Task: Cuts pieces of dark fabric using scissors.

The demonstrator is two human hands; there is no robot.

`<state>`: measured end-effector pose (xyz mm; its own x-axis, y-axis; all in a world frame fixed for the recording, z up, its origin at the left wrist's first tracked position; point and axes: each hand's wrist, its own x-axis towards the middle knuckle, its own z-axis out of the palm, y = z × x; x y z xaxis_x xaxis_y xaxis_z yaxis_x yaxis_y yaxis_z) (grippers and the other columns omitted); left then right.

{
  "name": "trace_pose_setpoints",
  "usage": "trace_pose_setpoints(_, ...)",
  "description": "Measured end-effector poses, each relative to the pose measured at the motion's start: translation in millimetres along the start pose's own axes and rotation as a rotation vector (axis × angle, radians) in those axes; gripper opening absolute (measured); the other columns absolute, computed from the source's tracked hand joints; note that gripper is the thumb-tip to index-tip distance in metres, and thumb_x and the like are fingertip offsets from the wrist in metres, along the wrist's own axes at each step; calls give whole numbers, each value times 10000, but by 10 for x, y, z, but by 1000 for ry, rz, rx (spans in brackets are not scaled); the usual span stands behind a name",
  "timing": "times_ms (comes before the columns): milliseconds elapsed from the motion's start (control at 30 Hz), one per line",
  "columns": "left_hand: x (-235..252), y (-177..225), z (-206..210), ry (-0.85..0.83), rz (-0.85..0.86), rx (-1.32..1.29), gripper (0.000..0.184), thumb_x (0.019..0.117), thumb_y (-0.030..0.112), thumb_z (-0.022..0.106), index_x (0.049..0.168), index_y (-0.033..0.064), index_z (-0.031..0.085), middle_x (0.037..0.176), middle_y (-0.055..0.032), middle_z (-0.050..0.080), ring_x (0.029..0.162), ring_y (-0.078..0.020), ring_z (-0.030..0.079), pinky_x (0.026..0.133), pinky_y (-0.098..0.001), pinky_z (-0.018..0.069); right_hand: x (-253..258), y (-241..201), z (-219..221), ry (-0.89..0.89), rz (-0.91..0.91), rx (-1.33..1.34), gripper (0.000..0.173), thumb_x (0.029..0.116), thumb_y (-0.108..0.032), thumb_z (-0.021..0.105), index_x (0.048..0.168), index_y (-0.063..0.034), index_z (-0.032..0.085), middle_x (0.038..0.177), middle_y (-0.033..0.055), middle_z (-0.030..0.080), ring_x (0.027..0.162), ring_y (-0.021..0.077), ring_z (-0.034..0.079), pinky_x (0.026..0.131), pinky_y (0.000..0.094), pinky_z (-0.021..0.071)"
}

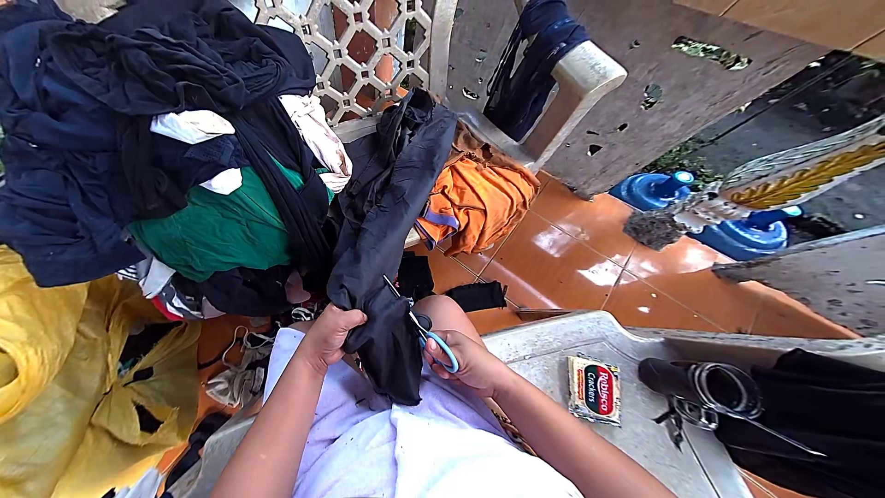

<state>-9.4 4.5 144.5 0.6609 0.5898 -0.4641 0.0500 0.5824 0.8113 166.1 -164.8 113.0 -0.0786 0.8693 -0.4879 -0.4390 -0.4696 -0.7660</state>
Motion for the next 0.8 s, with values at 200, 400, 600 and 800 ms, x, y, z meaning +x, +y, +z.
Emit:
trace_pose_setpoints(200,-36,-35,36,-58,-13,-7,312,797,-108,527,1037,83,585,907,-10,735,833,-93,715,769,-287,605,5,-46,16,-34,41,5,294,943,-450,610,838,-181,559,580,-120,512,429,-44,395,416,121,309)
trace_pose_setpoints(400,-76,-42,81,-71,-30,-44,313,789,-104,537,1028,90,591,902,-12,739,829,-96,720,762,-283,607,127,-125,72,-7,0,-16,266,979,-407,533,866,-166,541,589,-125,503,442,-46,397,433,118,318)
trace_pose_setpoints(600,-82,-34,86,-54,-32,-63,311,793,-106,527,1021,96,588,893,-9,738,817,-89,719,749,-276,608,148,-89,103,35,-55,33,256,933,-404,621,830,-179,556,606,-122,535,468,-46,440,452,119,347)
trace_pose_setpoints(800,-98,-27,54,-62,-31,-97,315,769,-103,532,999,101,602,886,-14,745,808,-94,725,741,-276,611,98,-41,74,43,-67,57,192,907,-320,668,810,-180,580,632,-115,567,483,-43,459,467,123,372)
